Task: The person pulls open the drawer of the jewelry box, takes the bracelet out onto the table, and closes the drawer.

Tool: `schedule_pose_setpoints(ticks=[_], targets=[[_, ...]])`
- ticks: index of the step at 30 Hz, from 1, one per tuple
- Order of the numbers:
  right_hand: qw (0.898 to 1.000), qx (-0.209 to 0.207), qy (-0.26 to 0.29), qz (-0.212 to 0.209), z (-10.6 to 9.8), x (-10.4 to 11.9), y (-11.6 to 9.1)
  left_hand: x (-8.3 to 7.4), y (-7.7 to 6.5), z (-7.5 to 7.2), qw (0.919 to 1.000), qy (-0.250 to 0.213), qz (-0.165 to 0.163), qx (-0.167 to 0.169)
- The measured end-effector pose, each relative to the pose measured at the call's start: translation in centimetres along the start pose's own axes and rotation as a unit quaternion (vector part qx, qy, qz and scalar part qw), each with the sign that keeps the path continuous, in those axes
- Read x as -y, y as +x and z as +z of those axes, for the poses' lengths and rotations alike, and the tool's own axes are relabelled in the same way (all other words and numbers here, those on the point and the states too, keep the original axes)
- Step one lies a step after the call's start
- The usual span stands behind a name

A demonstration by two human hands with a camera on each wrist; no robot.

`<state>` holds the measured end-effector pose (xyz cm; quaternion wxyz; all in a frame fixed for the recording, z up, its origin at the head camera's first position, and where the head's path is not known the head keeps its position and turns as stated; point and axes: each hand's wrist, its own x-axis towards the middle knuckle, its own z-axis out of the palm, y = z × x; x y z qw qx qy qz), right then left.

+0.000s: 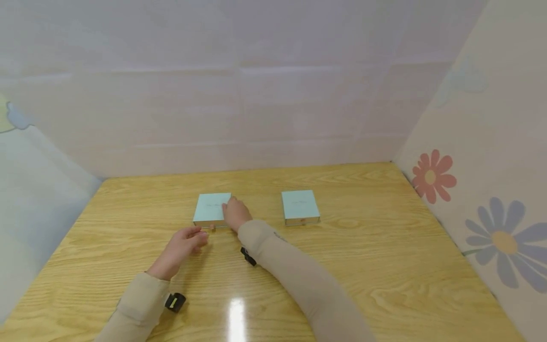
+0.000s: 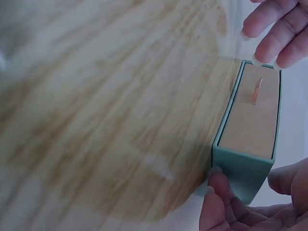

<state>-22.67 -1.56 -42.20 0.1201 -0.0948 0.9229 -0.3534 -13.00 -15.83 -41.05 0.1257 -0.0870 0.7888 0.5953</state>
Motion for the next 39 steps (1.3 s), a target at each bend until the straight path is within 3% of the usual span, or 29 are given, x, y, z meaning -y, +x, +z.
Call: schedule_pose_setpoints(ticks=[10,13,17,20,25,32,39], targets=[[0.999,-0.031,-0.021,-0.004,-0.1,-0.2,0.5,-0.1,0.3,0.2,1.0000,0.000,-0.006,-0.008],[0.994,-0.063,-0.076,-0.036,-0.1,0.1,0.4,0.0,0.4,0.2,0.9999,0.003,-0.005,-0.009],[0.980,-0.085,-0.152,-0.092,-0.1,0.4,0.2,0.0,0.5,0.2,0.9999,0.005,-0.004,-0.010],[0.977,-0.066,-0.163,-0.119,-0.1,0.5,0.1,0.0,0.6,0.2,0.9999,0.006,-0.003,-0.010],[0.981,-0.020,-0.142,-0.131,-0.2,0.2,0.1,0.1,0.7,0.2,0.9999,0.002,-0.009,-0.012],[0.966,0.016,-0.203,-0.158,-0.3,-0.6,0.6,0.1,1.0,0.1,0.9996,-0.018,-0.022,0.000],[0.960,0.035,-0.212,-0.179,-0.5,-1.1,1.0,0.1,1.5,0.4,0.9986,-0.042,-0.032,0.006]])
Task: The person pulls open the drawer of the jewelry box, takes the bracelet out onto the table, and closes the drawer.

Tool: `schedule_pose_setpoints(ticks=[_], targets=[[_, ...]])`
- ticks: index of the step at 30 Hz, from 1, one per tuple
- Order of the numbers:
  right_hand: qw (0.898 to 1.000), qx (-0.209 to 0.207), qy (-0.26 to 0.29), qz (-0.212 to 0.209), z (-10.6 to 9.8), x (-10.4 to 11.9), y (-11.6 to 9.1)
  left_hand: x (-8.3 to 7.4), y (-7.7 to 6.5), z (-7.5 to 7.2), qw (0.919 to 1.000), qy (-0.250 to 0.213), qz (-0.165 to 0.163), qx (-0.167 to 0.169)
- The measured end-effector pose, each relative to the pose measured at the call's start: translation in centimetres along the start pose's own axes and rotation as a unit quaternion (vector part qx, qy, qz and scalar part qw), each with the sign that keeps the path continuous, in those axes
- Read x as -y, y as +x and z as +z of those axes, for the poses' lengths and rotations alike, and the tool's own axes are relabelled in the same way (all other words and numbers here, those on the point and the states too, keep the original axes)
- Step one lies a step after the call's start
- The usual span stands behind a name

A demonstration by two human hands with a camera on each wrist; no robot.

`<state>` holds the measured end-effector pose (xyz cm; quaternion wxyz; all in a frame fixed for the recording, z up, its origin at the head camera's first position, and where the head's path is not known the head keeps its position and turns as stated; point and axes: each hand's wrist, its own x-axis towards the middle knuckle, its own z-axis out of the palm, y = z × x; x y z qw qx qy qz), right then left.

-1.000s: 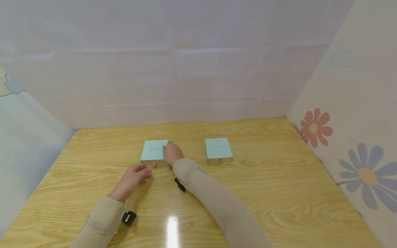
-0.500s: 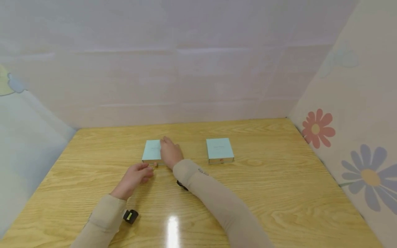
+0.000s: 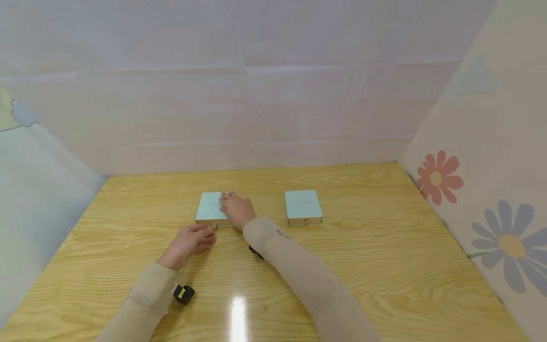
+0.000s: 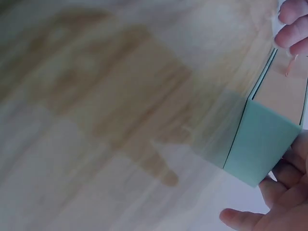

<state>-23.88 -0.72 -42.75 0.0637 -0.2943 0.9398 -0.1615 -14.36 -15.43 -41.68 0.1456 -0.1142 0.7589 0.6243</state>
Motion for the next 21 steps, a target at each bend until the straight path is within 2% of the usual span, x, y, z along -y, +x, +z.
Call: schedule_pose_setpoints(ticks=[7,16,21], targets=[[1.000,0.006,0.019,-0.012,-0.4,0.0,-0.1,0.4,0.7,0.5,0.9990,-0.044,0.000,-0.008],[1.000,0.010,0.000,-0.016,-0.4,0.0,-0.3,0.5,1.0,1.2,0.9970,-0.074,0.000,-0.020],[1.000,0.012,-0.009,-0.017,-0.4,-0.3,-0.3,0.6,1.2,1.3,0.9950,-0.099,-0.010,-0.007]])
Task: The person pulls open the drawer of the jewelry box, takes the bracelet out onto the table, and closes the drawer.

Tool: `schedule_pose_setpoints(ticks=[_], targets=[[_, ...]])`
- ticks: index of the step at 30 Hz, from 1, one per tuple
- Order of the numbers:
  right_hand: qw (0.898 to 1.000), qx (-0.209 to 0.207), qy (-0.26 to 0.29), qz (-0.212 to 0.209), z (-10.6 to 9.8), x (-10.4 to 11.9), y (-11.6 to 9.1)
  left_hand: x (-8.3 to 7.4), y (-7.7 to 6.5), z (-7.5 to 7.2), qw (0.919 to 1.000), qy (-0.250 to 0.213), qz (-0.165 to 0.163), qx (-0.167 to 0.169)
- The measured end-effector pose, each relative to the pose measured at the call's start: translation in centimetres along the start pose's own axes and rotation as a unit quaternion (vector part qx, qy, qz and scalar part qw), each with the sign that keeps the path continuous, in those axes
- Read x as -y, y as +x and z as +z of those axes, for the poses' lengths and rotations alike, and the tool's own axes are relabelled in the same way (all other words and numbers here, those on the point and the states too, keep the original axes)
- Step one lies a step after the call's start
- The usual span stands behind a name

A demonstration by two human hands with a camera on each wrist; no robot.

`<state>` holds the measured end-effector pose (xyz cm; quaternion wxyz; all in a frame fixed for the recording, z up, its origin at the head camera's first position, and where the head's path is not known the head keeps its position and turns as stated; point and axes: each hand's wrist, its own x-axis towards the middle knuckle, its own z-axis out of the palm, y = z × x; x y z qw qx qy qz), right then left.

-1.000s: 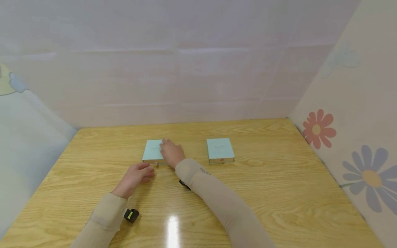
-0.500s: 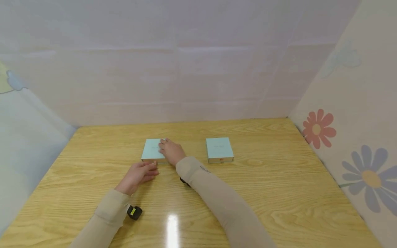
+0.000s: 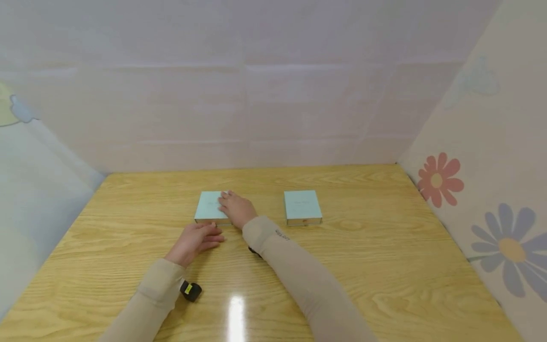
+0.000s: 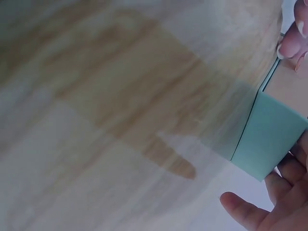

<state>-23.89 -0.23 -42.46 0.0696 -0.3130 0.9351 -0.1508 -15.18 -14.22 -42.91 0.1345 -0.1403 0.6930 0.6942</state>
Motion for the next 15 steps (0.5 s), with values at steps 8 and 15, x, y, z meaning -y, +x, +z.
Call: schedule_pose_setpoints(ticks=[8,15], targets=[[1.000,-0.001,0.008,0.000,0.2,-0.4,0.1,0.2,0.7,0.2,0.9991,-0.031,-0.028,0.009],[1.000,0.011,-0.003,0.005,0.1,-0.1,0.2,0.2,1.6,-0.1,0.9977,-0.041,-0.047,0.026]])
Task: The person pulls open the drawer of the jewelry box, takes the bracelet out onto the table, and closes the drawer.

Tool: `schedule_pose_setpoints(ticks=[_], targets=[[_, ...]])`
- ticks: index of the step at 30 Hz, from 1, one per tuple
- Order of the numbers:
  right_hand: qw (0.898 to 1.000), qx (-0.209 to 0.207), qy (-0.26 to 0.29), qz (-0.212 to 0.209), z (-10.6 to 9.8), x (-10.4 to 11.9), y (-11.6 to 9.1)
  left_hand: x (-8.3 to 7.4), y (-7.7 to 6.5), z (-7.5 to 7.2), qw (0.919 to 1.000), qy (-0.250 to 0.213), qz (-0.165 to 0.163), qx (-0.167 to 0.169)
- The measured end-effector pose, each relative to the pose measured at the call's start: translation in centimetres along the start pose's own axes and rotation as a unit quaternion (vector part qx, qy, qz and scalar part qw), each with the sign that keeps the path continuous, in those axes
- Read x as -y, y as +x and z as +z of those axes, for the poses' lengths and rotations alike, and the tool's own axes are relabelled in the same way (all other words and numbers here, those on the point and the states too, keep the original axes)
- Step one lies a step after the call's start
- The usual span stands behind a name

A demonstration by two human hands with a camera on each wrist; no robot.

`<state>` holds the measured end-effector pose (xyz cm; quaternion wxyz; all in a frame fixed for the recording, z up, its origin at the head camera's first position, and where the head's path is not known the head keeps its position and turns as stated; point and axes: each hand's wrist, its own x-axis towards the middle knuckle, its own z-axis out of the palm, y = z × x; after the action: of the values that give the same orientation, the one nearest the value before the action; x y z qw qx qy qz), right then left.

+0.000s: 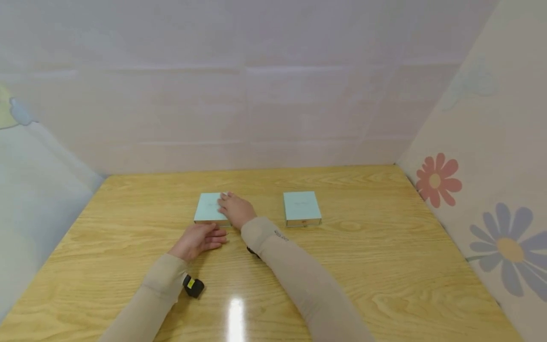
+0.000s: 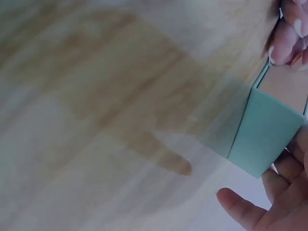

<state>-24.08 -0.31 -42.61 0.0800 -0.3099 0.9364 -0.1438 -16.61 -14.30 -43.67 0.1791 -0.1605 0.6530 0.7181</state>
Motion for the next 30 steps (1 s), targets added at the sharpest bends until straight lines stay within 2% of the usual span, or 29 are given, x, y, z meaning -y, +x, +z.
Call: schedule_pose_setpoints(ticks=[6,10,13,16,19,22,30], targets=[[1.000,0.009,-0.008,0.007,-0.38,0.19,-0.10,-0.20,0.35,-0.42,0.9995,-0.006,-0.024,0.017],[1.000,0.005,-0.011,0.009,-0.44,0.11,-0.19,-0.39,0.32,-0.67,0.9992,0.009,-0.027,0.029],[1.000,0.001,-0.010,0.008,-0.51,0.15,-0.14,-0.60,0.31,-0.93,0.9987,-0.001,-0.026,0.044],[1.000,0.005,-0.011,0.013,-0.60,0.27,-0.05,-0.62,0.45,-0.99,0.9988,-0.001,-0.030,0.038],[1.000,0.012,-0.015,0.020,-0.66,0.39,-0.03,-0.56,0.53,-0.79,0.9990,0.015,-0.042,0.010],[0.999,0.016,-0.020,0.020,-0.67,0.50,-0.04,-0.58,0.46,-0.71,0.9986,0.020,-0.048,-0.003],[1.000,0.009,-0.018,0.018,-0.75,0.58,0.07,-0.89,0.50,-0.86,0.9977,0.035,-0.057,0.006]])
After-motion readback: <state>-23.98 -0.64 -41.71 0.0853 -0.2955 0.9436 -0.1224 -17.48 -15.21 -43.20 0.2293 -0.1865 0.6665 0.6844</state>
